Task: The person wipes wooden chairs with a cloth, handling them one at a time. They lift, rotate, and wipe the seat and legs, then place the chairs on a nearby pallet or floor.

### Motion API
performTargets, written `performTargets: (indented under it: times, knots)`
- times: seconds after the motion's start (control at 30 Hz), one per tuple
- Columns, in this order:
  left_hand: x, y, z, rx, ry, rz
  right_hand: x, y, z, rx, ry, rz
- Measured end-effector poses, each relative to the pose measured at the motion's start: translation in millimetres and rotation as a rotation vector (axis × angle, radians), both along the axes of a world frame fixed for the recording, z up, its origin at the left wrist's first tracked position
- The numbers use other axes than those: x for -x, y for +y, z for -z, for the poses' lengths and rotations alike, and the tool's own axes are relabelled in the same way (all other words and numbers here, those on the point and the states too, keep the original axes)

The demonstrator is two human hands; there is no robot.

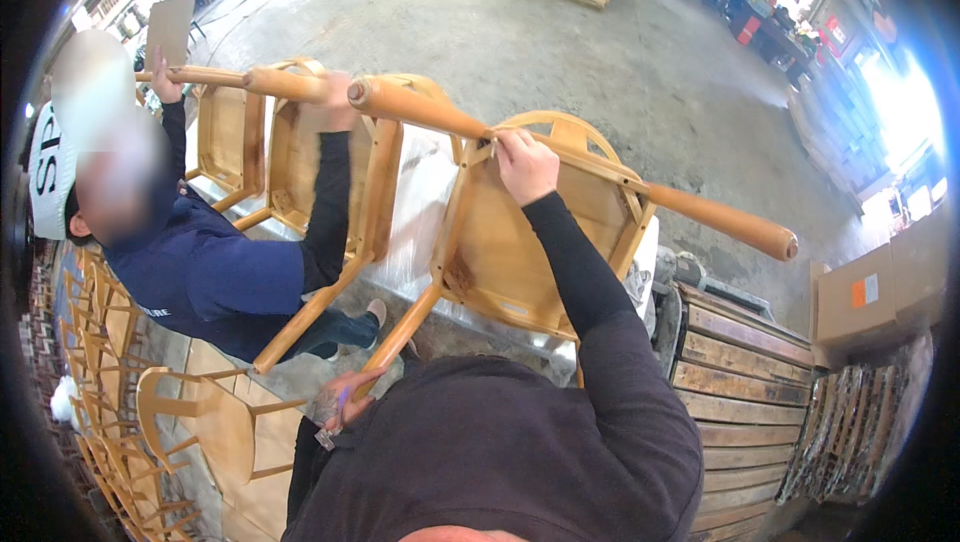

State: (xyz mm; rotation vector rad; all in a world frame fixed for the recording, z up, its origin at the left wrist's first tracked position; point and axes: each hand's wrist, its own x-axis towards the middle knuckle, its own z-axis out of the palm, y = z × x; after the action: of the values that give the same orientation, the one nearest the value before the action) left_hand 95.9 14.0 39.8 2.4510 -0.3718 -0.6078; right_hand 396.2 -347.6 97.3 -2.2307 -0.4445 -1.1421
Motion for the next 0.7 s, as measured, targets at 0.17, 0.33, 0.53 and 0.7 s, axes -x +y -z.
performTargets:
  times: [0.17, 0.33, 0.53, 0.7]
  knots:
    - [-1.5, -1.3, -1.0, -0.021, 0.025, 0.008, 23.4, -25.1, -11.2, -0.313, -0.030, -0.122]
    - [-5.0, -3.4, -2.0, -0.053, 0.021, 0.037, -15.4, -98.0, -32.2, -0.498, -0.167, 0.092]
    - [-5.1, -2.2, -2.8, 0.058, 0.108, -0.012, -56.6, -175.0, 6.8, 0.080, 0.316, 0.476]
    - [3.1, -3.8, 2.8, 0.103, 0.037, 0.022, -56.6, -184.4, 39.6, 0.198, 0.620, 0.474]
